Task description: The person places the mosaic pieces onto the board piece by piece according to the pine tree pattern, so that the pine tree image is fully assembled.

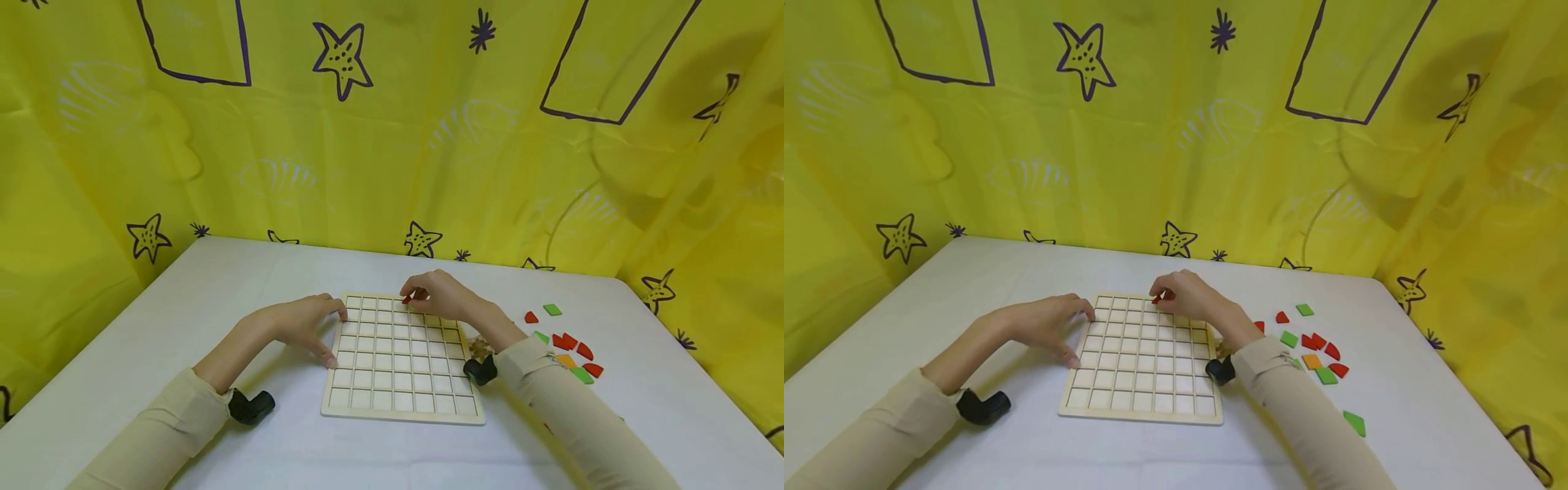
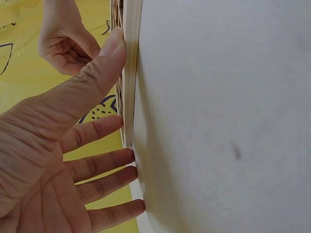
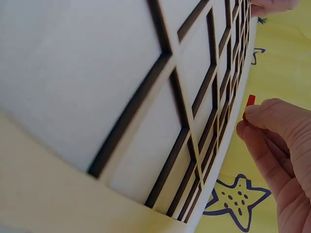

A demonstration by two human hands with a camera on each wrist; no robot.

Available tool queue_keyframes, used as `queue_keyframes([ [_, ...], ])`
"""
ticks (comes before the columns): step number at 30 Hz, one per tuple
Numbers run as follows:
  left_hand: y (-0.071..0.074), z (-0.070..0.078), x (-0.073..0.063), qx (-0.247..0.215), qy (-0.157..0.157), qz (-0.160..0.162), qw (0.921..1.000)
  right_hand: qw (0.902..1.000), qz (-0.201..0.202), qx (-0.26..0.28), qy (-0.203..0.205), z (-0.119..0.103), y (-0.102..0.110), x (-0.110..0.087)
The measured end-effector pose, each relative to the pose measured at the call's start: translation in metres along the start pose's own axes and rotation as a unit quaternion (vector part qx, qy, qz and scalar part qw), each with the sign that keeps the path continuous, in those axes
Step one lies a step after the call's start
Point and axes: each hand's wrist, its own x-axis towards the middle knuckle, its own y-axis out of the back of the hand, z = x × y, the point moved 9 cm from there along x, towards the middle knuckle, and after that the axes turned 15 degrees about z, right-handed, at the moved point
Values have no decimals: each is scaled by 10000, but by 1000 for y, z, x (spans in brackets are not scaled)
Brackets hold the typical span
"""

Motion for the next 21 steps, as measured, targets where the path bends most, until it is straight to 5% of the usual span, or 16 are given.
queue_keyframes([
  [21, -1, 0, 0, 24, 49, 5, 10000, 9994, -272, -176, 81, -1, -16, 6],
])
